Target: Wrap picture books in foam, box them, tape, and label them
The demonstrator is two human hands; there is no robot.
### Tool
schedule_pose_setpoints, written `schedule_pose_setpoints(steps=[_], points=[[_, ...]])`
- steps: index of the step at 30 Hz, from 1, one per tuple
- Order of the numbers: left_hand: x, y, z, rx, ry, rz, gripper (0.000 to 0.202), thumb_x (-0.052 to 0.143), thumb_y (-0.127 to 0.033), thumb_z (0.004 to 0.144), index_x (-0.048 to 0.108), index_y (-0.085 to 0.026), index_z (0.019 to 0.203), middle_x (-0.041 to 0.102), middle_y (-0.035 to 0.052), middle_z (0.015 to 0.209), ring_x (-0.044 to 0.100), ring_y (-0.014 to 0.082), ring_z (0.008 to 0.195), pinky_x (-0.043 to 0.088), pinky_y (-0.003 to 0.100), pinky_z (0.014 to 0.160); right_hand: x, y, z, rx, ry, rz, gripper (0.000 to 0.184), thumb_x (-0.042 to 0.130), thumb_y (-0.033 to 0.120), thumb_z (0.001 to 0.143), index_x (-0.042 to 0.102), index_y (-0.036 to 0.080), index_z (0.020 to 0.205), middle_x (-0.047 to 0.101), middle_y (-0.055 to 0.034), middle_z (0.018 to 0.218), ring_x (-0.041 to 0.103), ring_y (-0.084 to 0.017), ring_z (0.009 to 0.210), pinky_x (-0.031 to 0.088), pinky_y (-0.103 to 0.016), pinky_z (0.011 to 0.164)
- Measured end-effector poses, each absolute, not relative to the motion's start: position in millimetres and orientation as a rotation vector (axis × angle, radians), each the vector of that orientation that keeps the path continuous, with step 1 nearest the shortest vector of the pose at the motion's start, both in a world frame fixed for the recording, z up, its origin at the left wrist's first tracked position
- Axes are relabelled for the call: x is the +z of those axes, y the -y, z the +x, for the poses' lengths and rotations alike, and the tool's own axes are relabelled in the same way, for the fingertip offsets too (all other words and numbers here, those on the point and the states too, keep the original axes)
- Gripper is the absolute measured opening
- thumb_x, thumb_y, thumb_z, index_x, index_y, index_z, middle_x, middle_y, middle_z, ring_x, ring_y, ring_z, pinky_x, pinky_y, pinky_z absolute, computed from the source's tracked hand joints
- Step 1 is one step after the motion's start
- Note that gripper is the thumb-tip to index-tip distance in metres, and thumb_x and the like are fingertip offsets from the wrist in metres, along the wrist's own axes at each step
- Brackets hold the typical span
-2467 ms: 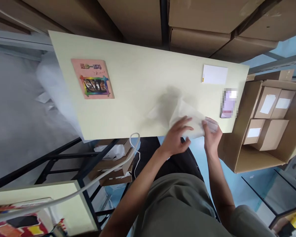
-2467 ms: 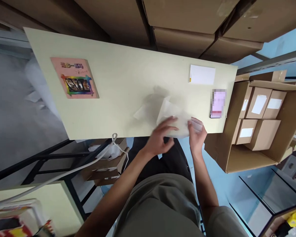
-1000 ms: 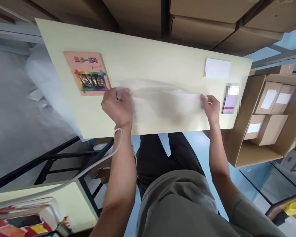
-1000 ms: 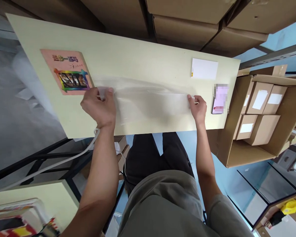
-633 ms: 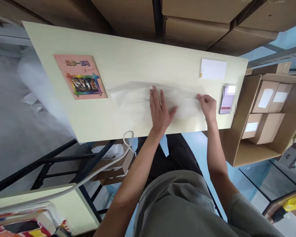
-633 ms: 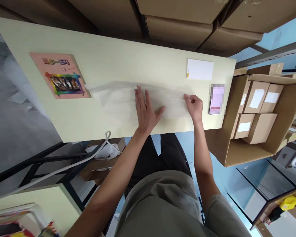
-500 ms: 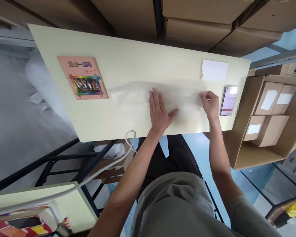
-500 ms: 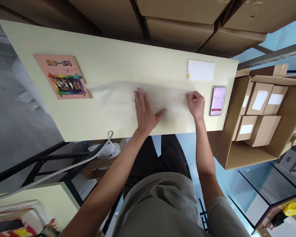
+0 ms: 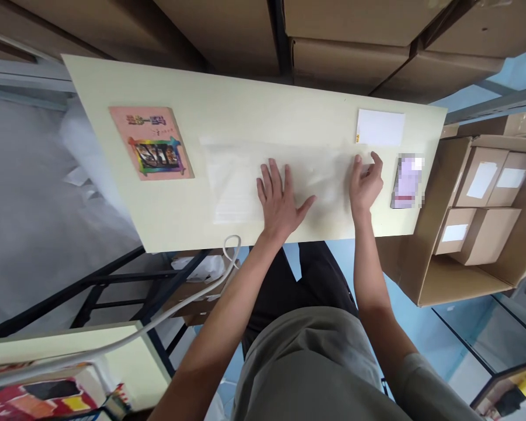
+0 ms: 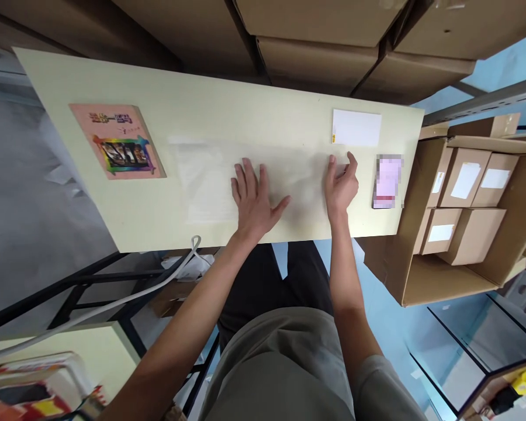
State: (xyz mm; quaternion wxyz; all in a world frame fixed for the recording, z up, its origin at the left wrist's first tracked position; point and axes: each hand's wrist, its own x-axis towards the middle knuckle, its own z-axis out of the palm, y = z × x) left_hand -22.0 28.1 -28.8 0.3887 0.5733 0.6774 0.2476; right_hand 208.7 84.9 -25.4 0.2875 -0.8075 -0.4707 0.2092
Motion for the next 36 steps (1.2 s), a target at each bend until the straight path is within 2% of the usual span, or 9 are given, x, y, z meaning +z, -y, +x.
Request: schedule_pose_setpoints(steps=[7,11,14,18,23,27,31,33,36], points=[[-33,-62,-96,0.599,-1.658,1.500,0.113,0.081,-0.094,0.080,0.060,-0.027,0.168,0.032,0.0145,0.192,0.010,0.0471,0.182,-0.003,0.070,0.146,-25,-61,206,0.615,1.291,-2.157,0.063,0.042,0.055,0.118,0.050,0.026,0.173,0.076,-0.0166,0.133,0.071,-0.022,0.087,0.065,-0.042,0.086],[-41,-56,-101,0.504,-1.704,1.571,0.112,0.069,-0.096,0.089,0.053,-0.025,0.174,0.027,0.0152,0.193,0.004,0.0451,0.183,-0.004,0.068,0.147,-34,-72,223,0.475,1.492,-2.231,0.063,0.032,0.053,0.121,0.048,0.025,0.175,0.073,-0.0191,0.142,0.073,-0.024,0.101,0.066,-0.043,0.091],[-43,-49,-92,0.453,-1.755,1.603,0.108,0.062,-0.091,0.097,0.045,-0.023,0.179,0.021,0.0160,0.194,-0.002,0.0444,0.183,-0.004,0.070,0.146,-29,-74,220,0.202,1.637,-2.319,0.068,0.029,0.054,0.121,0.047,0.019,0.176,0.067,-0.0233,0.146,0.072,-0.032,0.123,0.065,-0.056,0.104],[-42,-46,-86,0.485,-1.780,1.615,0.105,0.067,-0.084,0.099,0.044,-0.023,0.181,0.022,0.0158,0.194,0.001,0.0440,0.183,-0.003,0.070,0.147,-11,-56,166,0.107,1.950,-2.247,0.069,0.032,0.051,0.121,0.037,0.021,0.183,0.039,-0.0255,0.181,0.042,-0.044,0.169,0.051,-0.073,0.124],[-43,-40,-93,0.503,-1.766,1.637,0.095,0.063,-0.077,0.105,0.044,-0.022,0.181,0.026,0.0167,0.192,0.007,0.0420,0.183,0.002,0.068,0.148,-19,-27,94,0.435,2.328,-2.085,0.073,0.039,0.051,0.120,0.034,0.019,0.185,0.024,-0.0199,0.194,0.019,-0.040,0.182,0.035,-0.068,0.140],[-41,-29,-108,0.547,-1.704,1.655,0.085,0.058,-0.072,0.110,0.047,-0.021,0.178,0.031,0.0185,0.191,0.015,0.0416,0.182,0.011,0.069,0.147,-32,-21,98,0.477,2.327,-2.104,0.072,0.036,0.054,0.121,0.037,0.019,0.183,0.026,-0.0201,0.194,0.020,-0.038,0.182,0.028,-0.069,0.142],[-28,-26,-145,0.681,-1.654,1.605,0.060,0.057,-0.059,0.115,0.059,-0.026,0.165,0.048,0.0146,0.183,0.038,0.0355,0.175,0.034,0.061,0.143,-18,-26,91,0.413,2.220,-2.092,0.071,0.042,0.054,0.120,0.040,0.019,0.182,0.033,-0.0222,0.190,0.024,-0.043,0.180,0.034,-0.075,0.137],[-21,-29,-176,0.809,-1.803,1.519,0.045,0.058,-0.048,0.116,0.064,-0.028,0.156,0.060,0.0128,0.173,0.052,0.0321,0.167,0.042,0.058,0.140,-7,-32,59,0.459,2.164,-2.003,0.063,0.048,0.047,0.120,0.047,0.023,0.178,0.043,-0.0204,0.185,0.036,-0.042,0.175,0.044,-0.072,0.133],[-18,-34,-228,0.967,-2.176,1.367,0.041,0.072,-0.032,0.107,0.067,-0.024,0.147,0.069,0.0164,0.157,0.062,0.0374,0.154,0.045,0.068,0.135,-3,-42,-17,0.709,2.105,-1.752,0.046,0.050,0.031,0.120,0.066,0.030,0.163,0.066,-0.0162,0.163,0.061,-0.034,0.151,0.058,-0.056,0.122]])
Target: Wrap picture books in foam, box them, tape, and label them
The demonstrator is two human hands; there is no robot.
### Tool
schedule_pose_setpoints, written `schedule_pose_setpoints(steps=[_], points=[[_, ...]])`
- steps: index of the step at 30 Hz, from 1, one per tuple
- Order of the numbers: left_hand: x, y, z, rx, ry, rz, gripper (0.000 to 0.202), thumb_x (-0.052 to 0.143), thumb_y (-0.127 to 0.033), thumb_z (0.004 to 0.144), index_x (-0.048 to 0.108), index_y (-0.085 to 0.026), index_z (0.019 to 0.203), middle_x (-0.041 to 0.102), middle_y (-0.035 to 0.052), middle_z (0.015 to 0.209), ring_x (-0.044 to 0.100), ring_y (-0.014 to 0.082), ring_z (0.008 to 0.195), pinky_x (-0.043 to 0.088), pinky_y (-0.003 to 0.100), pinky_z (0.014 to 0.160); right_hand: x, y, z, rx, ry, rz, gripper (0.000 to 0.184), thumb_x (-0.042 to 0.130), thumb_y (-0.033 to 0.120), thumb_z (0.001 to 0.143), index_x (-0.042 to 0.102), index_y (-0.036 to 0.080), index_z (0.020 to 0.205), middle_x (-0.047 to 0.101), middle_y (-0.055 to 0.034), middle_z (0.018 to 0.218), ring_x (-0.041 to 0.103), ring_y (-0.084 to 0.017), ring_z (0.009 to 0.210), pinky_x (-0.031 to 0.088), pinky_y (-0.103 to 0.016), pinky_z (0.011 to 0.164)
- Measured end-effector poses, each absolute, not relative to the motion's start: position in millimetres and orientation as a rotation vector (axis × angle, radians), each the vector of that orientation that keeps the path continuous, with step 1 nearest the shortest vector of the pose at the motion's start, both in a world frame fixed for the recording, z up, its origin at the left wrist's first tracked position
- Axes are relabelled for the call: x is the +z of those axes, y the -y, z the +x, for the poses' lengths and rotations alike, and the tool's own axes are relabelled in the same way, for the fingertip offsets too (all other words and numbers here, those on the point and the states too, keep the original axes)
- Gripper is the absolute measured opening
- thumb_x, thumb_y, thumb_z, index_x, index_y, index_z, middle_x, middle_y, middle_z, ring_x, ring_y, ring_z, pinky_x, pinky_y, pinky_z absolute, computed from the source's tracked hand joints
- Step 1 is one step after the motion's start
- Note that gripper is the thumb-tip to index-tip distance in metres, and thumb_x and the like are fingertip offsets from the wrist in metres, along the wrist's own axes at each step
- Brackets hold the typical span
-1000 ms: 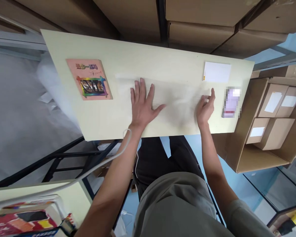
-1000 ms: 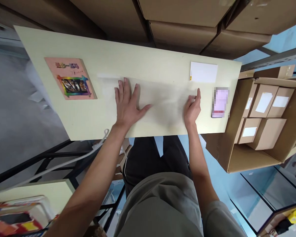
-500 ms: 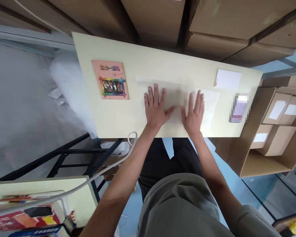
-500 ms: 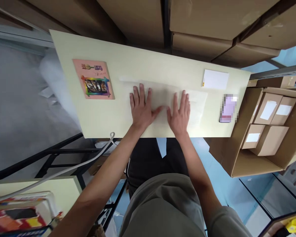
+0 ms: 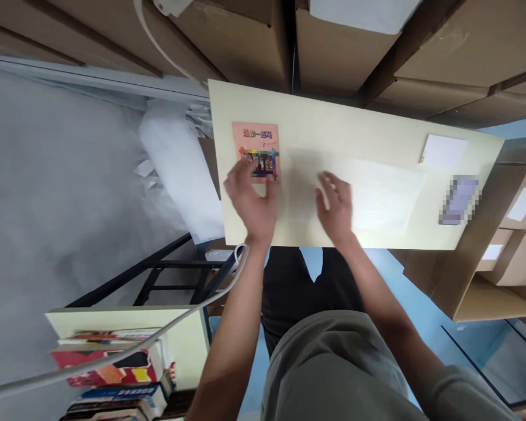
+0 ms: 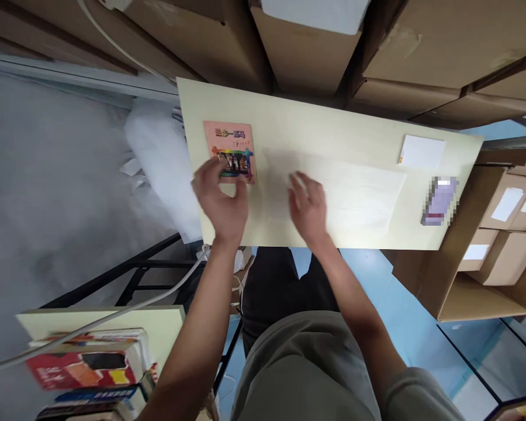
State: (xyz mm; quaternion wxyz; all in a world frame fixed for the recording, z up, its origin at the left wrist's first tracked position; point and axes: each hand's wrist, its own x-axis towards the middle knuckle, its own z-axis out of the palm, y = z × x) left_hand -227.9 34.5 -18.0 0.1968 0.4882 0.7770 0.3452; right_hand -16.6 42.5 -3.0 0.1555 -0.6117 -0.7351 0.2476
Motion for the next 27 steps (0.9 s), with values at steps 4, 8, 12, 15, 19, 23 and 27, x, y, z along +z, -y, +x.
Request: schedule_pose_setpoints(steps=[4,8,12,15,19,23,27], points=[[-34,-40,-281,0.904,-2.289,1.039,0.035,0.086,-0.033,0.097,0.073,-0.031,0.130,0.078,0.0133,0.127,0.076,0.0393,0.123,0.055,0.072,0.118,-18,-52,-112,0.865,2.010,-1.739,0.035,0.054,0.033,0.121,0.076,0.023,0.146,0.077,-0.0168,0.136,0.069,-0.031,0.125,0.062,-0.047,0.111],[-43,-45,-301,0.912,-2.063,0.855,0.025,0.090,-0.047,0.096,0.073,-0.030,0.089,0.078,0.0086,0.097,0.080,0.0347,0.101,0.064,0.061,0.101,-33,-53,-150,0.871,1.895,-1.931,0.034,0.056,0.029,0.120,0.077,0.021,0.145,0.077,-0.0179,0.138,0.070,-0.030,0.123,0.062,-0.045,0.108],[-8,-46,-298,1.036,-1.844,0.828,0.035,0.091,-0.059,0.094,0.075,-0.030,0.081,0.075,0.0046,0.088,0.077,0.0275,0.096,0.065,0.045,0.086,-22,-52,-140,1.041,1.728,-1.893,0.033,0.061,0.037,0.119,0.079,0.024,0.143,0.080,-0.0132,0.132,0.074,-0.025,0.113,0.065,-0.038,0.099],[29,-38,-275,1.087,-1.692,0.702,0.034,0.092,-0.060,0.092,0.080,-0.028,0.089,0.077,0.0011,0.089,0.076,0.0228,0.092,0.066,0.040,0.088,6,-48,-105,1.179,1.460,-1.823,0.046,0.063,0.054,0.117,0.073,0.026,0.152,0.083,-0.0091,0.124,0.073,-0.017,0.087,0.063,-0.030,0.078],[39,-26,-218,0.965,-1.425,0.610,0.049,0.091,-0.068,0.090,0.079,-0.021,0.094,0.082,0.0042,0.095,0.079,0.0242,0.097,0.066,0.036,0.088,45,-34,-32,1.181,1.254,-1.838,0.048,0.070,0.065,0.110,0.080,0.027,0.137,0.082,-0.0031,0.101,0.066,-0.014,0.070,0.057,-0.029,0.064],[10,-16,-164,0.843,-1.470,0.761,0.042,0.085,-0.063,0.097,0.078,-0.022,0.105,0.084,0.0059,0.099,0.080,0.0227,0.093,0.064,0.034,0.085,42,-21,23,1.041,1.275,-2.015,0.044,0.073,0.065,0.107,0.082,0.023,0.117,0.079,-0.0025,0.091,0.064,-0.015,0.066,0.051,-0.029,0.060],[-11,-8,-146,0.738,-1.687,0.947,0.019,0.078,-0.041,0.104,0.081,-0.023,0.104,0.086,0.0067,0.102,0.080,0.0222,0.088,0.064,0.036,0.086,10,-13,38,0.937,1.428,-2.126,0.039,0.068,0.059,0.109,0.081,0.022,0.108,0.079,-0.0055,0.090,0.067,-0.020,0.077,0.056,-0.034,0.071]])
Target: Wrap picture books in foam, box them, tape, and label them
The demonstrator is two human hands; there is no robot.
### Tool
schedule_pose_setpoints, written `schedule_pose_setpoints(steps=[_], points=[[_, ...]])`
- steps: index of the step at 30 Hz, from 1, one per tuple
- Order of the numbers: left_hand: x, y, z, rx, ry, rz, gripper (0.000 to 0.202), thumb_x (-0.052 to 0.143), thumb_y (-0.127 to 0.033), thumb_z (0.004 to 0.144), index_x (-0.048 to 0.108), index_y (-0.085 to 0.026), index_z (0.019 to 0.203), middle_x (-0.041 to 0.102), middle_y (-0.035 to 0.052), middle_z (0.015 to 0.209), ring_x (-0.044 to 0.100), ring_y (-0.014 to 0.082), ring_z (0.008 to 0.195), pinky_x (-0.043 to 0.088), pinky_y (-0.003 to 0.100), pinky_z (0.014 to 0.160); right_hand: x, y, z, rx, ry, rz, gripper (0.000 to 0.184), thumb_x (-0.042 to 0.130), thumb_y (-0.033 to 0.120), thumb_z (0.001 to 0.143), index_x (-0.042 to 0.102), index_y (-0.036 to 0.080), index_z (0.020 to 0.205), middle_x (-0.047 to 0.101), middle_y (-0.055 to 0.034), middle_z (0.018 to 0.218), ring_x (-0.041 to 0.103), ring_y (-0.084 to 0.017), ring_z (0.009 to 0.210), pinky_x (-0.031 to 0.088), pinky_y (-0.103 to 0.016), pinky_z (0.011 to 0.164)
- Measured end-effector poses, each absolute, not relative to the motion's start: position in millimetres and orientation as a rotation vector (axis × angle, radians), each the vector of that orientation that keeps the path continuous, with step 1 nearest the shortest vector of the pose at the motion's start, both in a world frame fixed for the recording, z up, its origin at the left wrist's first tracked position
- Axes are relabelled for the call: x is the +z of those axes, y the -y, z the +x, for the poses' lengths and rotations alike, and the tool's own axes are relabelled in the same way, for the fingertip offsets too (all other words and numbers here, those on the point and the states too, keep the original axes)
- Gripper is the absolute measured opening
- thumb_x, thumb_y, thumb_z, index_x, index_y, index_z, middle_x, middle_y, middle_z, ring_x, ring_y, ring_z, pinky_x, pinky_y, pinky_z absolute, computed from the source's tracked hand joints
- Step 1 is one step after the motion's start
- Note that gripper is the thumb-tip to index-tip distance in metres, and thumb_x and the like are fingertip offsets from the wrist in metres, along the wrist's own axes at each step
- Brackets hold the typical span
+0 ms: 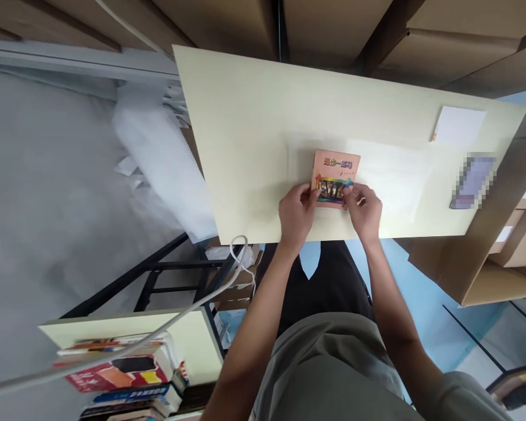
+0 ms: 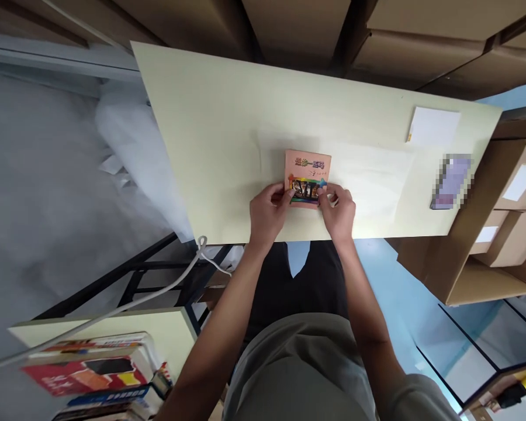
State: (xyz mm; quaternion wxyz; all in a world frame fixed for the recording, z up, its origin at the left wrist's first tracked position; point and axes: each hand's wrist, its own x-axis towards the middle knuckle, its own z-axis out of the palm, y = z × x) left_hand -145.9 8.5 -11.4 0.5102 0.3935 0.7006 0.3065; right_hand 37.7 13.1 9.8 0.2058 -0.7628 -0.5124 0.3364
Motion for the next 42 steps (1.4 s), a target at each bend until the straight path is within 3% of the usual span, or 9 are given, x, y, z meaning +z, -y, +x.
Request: schedule_pose_setpoints(steps=[7,11,16,20,24,30,34,39,42], points=[[-20,-10,-160,0.733,-2.129,1.030,0.032,0.084,-0.033,0.098,0.076,-0.023,0.127,0.075,0.0077,0.119,0.071,0.0190,0.086,0.064,0.040,0.096,-17,-7,36,0.887,1.537,-2.076,0.023,0.062,0.042,0.112,0.074,0.022,0.116,0.076,-0.0054,0.093,0.067,-0.021,0.085,0.057,-0.035,0.079],[-30,-14,-160,0.742,-2.222,0.985,0.017,0.086,-0.029,0.094,0.075,-0.022,0.106,0.066,0.0078,0.116,0.064,0.0190,0.084,0.063,0.044,0.101,-22,-6,39,0.869,1.601,-2.032,0.021,0.059,0.040,0.114,0.069,0.022,0.119,0.074,-0.0055,0.092,0.069,-0.022,0.088,0.057,-0.035,0.080],[-28,-18,-154,0.877,-2.165,0.879,0.010,0.077,-0.027,0.099,0.070,-0.022,0.103,0.070,0.0038,0.098,0.068,0.0190,0.089,0.063,0.038,0.095,-29,-4,43,0.902,1.625,-1.980,0.025,0.050,0.042,0.120,0.064,0.023,0.128,0.076,-0.0084,0.101,0.071,-0.023,0.095,0.059,-0.035,0.082],[-9,-14,-136,0.893,-2.071,0.920,0.018,0.075,-0.031,0.101,0.072,-0.022,0.117,0.073,0.0027,0.099,0.070,0.0164,0.086,0.062,0.031,0.085,-34,-2,41,0.909,1.611,-1.980,0.030,0.043,0.042,0.123,0.062,0.022,0.136,0.076,-0.0110,0.108,0.074,-0.026,0.103,0.062,-0.040,0.089],[0,-10,-100,0.844,-1.925,1.116,0.018,0.071,-0.036,0.106,0.076,-0.024,0.119,0.078,0.0058,0.110,0.075,0.0203,0.097,0.064,0.033,0.089,-39,-1,40,0.851,1.582,-2.015,0.038,0.039,0.043,0.124,0.064,0.021,0.142,0.073,-0.0157,0.119,0.074,-0.029,0.114,0.064,-0.044,0.096],[-22,-16,-69,0.806,-1.916,1.201,0.021,0.063,-0.035,0.111,0.077,-0.024,0.121,0.081,0.0098,0.117,0.079,0.0235,0.101,0.064,0.037,0.093,-40,-4,49,0.921,1.617,-2.004,0.042,0.039,0.043,0.125,0.068,0.021,0.146,0.072,-0.0141,0.118,0.076,-0.026,0.104,0.065,-0.039,0.090],[-25,-21,-78,0.780,-1.892,1.173,0.032,0.053,-0.042,0.116,0.079,-0.024,0.121,0.083,0.0087,0.115,0.079,0.0229,0.103,0.063,0.036,0.098,-34,-4,48,0.947,1.690,-1.990,0.044,0.050,0.050,0.122,0.064,0.019,0.151,0.070,-0.0159,0.122,0.074,-0.029,0.114,0.065,-0.043,0.098],[-21,-27,-94,0.728,-1.838,1.119,0.033,0.067,-0.051,0.109,0.082,-0.026,0.124,0.071,0.0034,0.088,0.072,0.0209,0.083,0.063,0.034,0.085,-37,-2,42,0.939,1.706,-1.974,0.046,0.060,0.052,0.118,0.060,0.023,0.153,0.068,-0.0171,0.128,0.069,-0.033,0.126,0.063,-0.053,0.110],[-23,-33,-98,0.738,-1.906,1.213,0.036,0.074,-0.054,0.105,0.082,-0.027,0.129,0.066,0.0063,0.096,0.073,0.0245,0.093,0.064,0.039,0.095,-40,0,42,0.956,1.693,-1.956,0.038,0.055,0.042,0.120,0.061,0.023,0.152,0.068,-0.0160,0.127,0.068,-0.032,0.125,0.062,-0.053,0.112]])
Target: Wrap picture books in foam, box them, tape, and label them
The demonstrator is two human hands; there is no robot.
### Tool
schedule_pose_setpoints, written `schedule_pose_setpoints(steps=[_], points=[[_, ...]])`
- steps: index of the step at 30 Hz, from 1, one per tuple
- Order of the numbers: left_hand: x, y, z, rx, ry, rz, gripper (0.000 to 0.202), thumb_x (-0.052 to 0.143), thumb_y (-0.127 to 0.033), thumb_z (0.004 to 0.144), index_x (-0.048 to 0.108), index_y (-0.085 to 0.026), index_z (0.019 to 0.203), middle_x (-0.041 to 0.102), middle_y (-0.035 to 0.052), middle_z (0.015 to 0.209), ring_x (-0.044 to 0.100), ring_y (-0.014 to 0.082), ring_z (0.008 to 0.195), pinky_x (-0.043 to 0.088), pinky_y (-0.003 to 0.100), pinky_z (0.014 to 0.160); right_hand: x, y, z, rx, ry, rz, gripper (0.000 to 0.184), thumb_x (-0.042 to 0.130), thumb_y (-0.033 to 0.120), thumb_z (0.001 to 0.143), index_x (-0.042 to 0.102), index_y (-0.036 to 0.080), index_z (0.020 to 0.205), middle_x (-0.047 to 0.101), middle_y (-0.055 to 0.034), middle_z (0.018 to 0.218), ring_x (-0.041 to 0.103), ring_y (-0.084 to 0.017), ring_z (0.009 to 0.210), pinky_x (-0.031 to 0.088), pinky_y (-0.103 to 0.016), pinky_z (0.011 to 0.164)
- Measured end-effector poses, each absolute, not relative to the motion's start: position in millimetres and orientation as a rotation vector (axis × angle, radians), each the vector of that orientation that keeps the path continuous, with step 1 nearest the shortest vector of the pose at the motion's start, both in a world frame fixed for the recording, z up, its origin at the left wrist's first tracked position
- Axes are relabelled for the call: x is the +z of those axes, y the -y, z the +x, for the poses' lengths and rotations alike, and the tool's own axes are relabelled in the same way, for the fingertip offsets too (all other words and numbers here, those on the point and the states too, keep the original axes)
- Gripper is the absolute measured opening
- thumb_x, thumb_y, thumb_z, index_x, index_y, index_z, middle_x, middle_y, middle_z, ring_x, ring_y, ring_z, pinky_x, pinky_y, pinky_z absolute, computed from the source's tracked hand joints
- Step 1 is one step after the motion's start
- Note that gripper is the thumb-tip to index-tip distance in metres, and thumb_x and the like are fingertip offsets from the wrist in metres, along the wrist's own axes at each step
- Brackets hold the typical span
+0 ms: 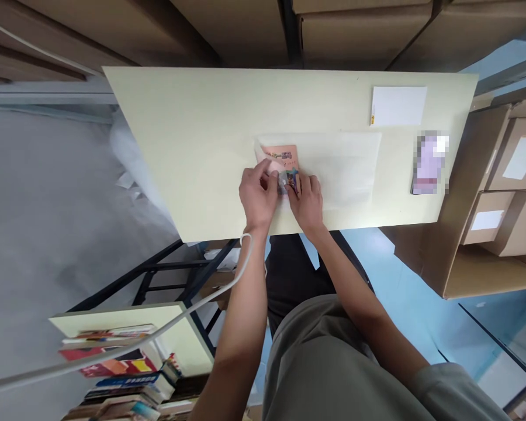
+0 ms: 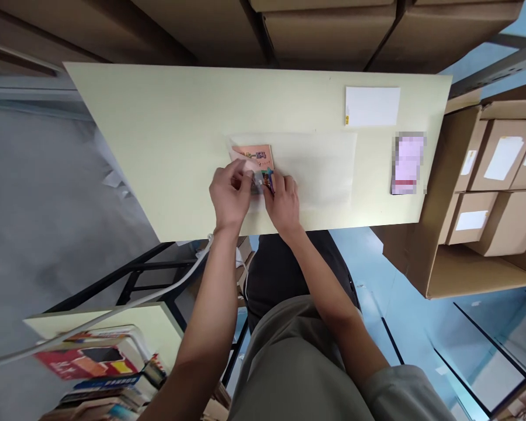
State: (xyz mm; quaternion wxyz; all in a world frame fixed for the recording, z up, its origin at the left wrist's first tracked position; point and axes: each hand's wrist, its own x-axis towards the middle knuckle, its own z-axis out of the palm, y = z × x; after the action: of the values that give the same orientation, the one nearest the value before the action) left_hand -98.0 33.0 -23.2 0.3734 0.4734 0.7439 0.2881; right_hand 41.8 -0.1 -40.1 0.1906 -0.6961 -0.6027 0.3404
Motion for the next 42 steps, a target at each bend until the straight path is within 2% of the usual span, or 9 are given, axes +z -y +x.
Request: schedule_pose_setpoints(steps=[3,7,12,17,23,28,33,37,42], points=[[-31,-49,-100,0.812,-1.939,1.304,0.040,0.077,-0.052,0.103,0.081,-0.028,0.135,0.064,0.0122,0.114,0.071,0.0301,0.116,0.062,0.045,0.109,-41,1,42,0.967,1.701,-1.944,0.037,0.054,0.037,0.120,0.061,0.021,0.153,0.068,-0.0156,0.126,0.068,-0.031,0.126,0.062,-0.051,0.113],[-42,-75,-105,0.820,-1.894,1.379,0.036,0.076,-0.047,0.105,0.079,-0.028,0.135,0.061,0.0135,0.122,0.064,0.0330,0.131,0.055,0.051,0.123,-40,0,41,0.971,1.743,-1.984,0.039,0.059,0.036,0.118,0.061,0.020,0.154,0.067,-0.0160,0.126,0.067,-0.032,0.126,0.062,-0.050,0.112],[-33,-58,-109,0.772,-2.042,1.257,0.046,0.077,-0.045,0.103,0.068,-0.025,0.145,0.065,0.0131,0.131,0.074,0.0288,0.114,0.063,0.047,0.108,-32,-2,40,0.976,1.787,-1.981,0.051,0.054,0.032,0.119,0.051,0.022,0.170,0.066,-0.0168,0.131,0.066,-0.031,0.124,0.061,-0.051,0.114],[-25,-20,-105,0.597,-2.142,1.076,0.027,0.084,-0.035,0.093,0.073,-0.022,0.114,0.077,0.0092,0.109,0.074,0.0229,0.090,0.065,0.041,0.096,-29,0,41,0.983,1.778,-1.948,0.054,0.051,0.030,0.119,0.049,0.019,0.172,0.065,-0.0178,0.132,0.065,-0.031,0.124,0.059,-0.051,0.115],[-25,-23,-107,0.695,-2.004,0.879,0.028,0.081,-0.020,0.088,0.066,-0.021,0.112,0.077,0.0075,0.108,0.075,0.0194,0.096,0.064,0.031,0.088,-27,4,38,1.003,1.760,-1.959,0.055,0.060,0.035,0.117,0.053,0.016,0.168,0.062,-0.0199,0.136,0.063,-0.033,0.126,0.059,-0.054,0.115],[-7,-16,-92,0.760,-2.042,0.953,0.033,0.076,-0.013,0.089,0.058,-0.023,0.114,0.073,0.0035,0.109,0.074,0.0177,0.097,0.060,0.028,0.085,-27,3,36,1.013,1.724,-1.965,0.049,0.055,0.033,0.118,0.057,0.017,0.165,0.062,-0.0203,0.135,0.063,-0.033,0.128,0.058,-0.053,0.117],[6,-19,-72,0.743,-2.166,1.054,0.034,0.076,-0.015,0.090,0.057,-0.023,0.117,0.070,0.0020,0.108,0.070,0.0172,0.091,0.058,0.029,0.084,-20,-2,45,1.062,1.645,-1.928,0.048,0.055,0.035,0.119,0.058,0.021,0.165,0.066,-0.0182,0.132,0.066,-0.033,0.125,0.062,-0.053,0.114],[20,-24,-58,0.759,-2.139,1.172,0.032,0.077,-0.017,0.091,0.059,-0.024,0.117,0.068,0.0010,0.107,0.066,0.0155,0.084,0.057,0.029,0.081,2,-4,59,1.093,1.571,-1.802,0.043,0.050,0.037,0.121,0.064,0.023,0.159,0.066,-0.0183,0.143,0.070,-0.029,0.129,0.065,-0.047,0.112],[37,-23,-23,0.841,-2.002,1.209,0.020,0.070,-0.022,0.102,0.058,-0.025,0.117,0.066,0.0019,0.111,0.066,0.0140,0.085,0.058,0.028,0.077,21,-17,79,1.321,1.346,-1.607,0.042,0.050,0.051,0.121,0.073,0.029,0.149,0.074,-0.0108,0.137,0.080,-0.022,0.113,0.071,-0.036,0.095]])
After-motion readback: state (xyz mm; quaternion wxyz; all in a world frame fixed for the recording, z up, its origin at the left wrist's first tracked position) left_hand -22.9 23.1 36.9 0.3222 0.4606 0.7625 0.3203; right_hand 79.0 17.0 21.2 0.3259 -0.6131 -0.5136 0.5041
